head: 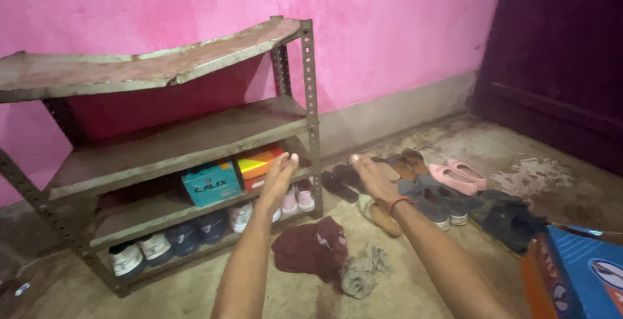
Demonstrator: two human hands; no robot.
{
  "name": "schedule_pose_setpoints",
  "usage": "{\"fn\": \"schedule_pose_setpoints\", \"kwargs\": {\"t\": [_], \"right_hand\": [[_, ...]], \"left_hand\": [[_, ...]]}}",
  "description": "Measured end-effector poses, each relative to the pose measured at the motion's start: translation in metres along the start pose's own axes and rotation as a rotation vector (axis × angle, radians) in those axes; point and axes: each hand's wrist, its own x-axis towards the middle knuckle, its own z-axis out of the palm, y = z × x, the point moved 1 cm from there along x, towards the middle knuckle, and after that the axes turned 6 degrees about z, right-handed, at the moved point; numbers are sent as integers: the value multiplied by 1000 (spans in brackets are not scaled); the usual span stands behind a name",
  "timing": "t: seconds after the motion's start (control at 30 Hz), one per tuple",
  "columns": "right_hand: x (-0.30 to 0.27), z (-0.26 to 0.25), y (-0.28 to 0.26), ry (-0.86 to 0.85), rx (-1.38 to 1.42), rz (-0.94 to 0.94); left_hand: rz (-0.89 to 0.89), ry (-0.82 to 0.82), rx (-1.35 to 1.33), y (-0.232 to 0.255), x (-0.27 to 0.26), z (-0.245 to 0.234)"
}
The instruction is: The person organizes footwear by picking up shoe boxes and pairs of shoes, moving them from the floor onto the shelves of a metal rack, and arranging them side-by-side.
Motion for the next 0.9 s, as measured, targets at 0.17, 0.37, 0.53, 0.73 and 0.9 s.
{"fn": "schedule_pose_setpoints", "kwargs": {"t": [0.17,0.37,0.53,0.73,0.9], "right_hand": [[3,20,-2,-46,185,-6],[13,36,-6,-72,259,-59],[7,50,-27,-151,388,4],[-6,69,-55,-88,95,-79],[-7,85,-67,-75,135,-62]], "left_hand": [[35,54,-93,-1,1,-15],[63,56,-121,0,-1,-37],[39,59,-145,-1,-1,-46],[60,41,-102,-3,5,-46],[101,21,-140,-23,18,-51]]}}
